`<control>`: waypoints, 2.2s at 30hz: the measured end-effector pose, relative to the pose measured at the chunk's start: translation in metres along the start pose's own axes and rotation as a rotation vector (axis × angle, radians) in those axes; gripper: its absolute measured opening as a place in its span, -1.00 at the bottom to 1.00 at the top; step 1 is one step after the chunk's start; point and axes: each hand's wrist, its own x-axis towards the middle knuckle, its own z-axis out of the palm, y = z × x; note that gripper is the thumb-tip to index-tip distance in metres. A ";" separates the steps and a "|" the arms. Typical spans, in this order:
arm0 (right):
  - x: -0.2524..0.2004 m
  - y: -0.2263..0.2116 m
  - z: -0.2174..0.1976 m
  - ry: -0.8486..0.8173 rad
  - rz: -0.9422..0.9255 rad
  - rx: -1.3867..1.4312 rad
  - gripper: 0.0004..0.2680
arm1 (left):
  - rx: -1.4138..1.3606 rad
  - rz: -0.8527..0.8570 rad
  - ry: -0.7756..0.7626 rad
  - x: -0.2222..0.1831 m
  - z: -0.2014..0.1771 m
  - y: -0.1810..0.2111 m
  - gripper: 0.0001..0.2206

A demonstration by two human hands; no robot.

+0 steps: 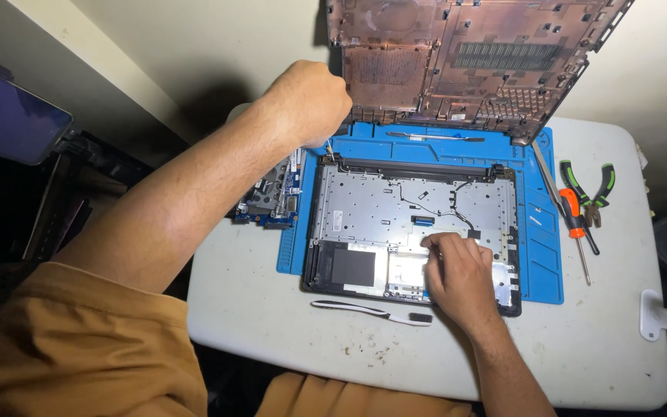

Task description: Routing internal cables and securing components inside a disassembled laptop using a screwdriver on a repair bench.

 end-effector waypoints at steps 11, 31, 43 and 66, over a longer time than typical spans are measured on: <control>0.001 -0.001 -0.002 -0.059 0.012 0.001 -0.81 | 0.060 0.108 0.130 0.006 0.011 0.001 -0.70; 0.000 0.000 -0.003 -0.067 0.018 0.000 -0.81 | 0.071 0.080 0.180 -0.008 0.020 -0.007 -0.70; 0.004 -0.021 -0.020 -0.084 0.040 -0.022 -0.84 | -1.149 -0.572 0.618 -0.148 0.099 0.149 -0.67; -0.007 0.002 0.008 0.232 0.018 0.116 -0.88 | -1.267 -0.987 0.839 -0.147 0.166 0.289 -0.80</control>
